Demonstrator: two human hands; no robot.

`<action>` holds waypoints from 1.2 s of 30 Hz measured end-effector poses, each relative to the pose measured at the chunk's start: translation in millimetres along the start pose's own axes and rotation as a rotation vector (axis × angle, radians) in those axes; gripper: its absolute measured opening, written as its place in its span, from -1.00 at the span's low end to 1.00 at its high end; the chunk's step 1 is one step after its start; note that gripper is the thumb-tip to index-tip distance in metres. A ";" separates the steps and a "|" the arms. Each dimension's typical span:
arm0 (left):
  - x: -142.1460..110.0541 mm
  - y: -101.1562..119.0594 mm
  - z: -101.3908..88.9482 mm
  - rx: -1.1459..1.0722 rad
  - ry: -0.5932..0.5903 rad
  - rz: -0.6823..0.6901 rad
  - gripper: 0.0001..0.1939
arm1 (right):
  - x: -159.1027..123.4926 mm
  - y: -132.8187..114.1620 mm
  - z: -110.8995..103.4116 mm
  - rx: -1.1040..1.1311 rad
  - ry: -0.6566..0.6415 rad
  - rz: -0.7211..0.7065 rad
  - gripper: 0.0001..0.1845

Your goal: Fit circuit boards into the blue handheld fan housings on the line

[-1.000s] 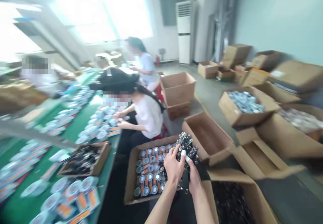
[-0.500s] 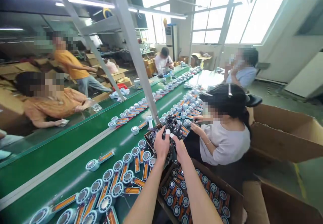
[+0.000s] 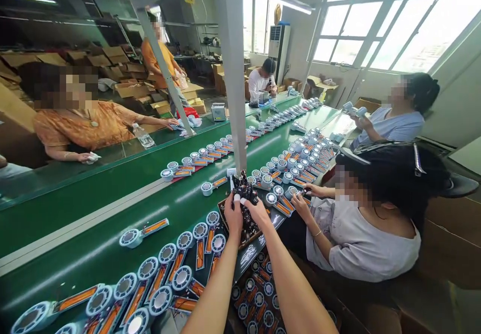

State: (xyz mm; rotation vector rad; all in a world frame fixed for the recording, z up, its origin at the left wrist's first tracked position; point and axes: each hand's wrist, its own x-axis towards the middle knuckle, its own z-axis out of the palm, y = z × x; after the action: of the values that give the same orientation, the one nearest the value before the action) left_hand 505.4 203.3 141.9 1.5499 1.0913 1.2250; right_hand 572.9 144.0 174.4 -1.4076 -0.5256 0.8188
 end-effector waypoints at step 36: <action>11.1 -37.3 -21.3 0.046 -0.068 -0.265 -0.63 | 20.7 66.4 -35.7 -0.428 0.260 -0.205 -0.45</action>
State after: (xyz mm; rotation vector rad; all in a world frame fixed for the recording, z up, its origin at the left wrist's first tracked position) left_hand 481.4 225.5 112.0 1.4173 1.2430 0.9672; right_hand 600.5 134.5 101.9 -1.7861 -0.6543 0.3593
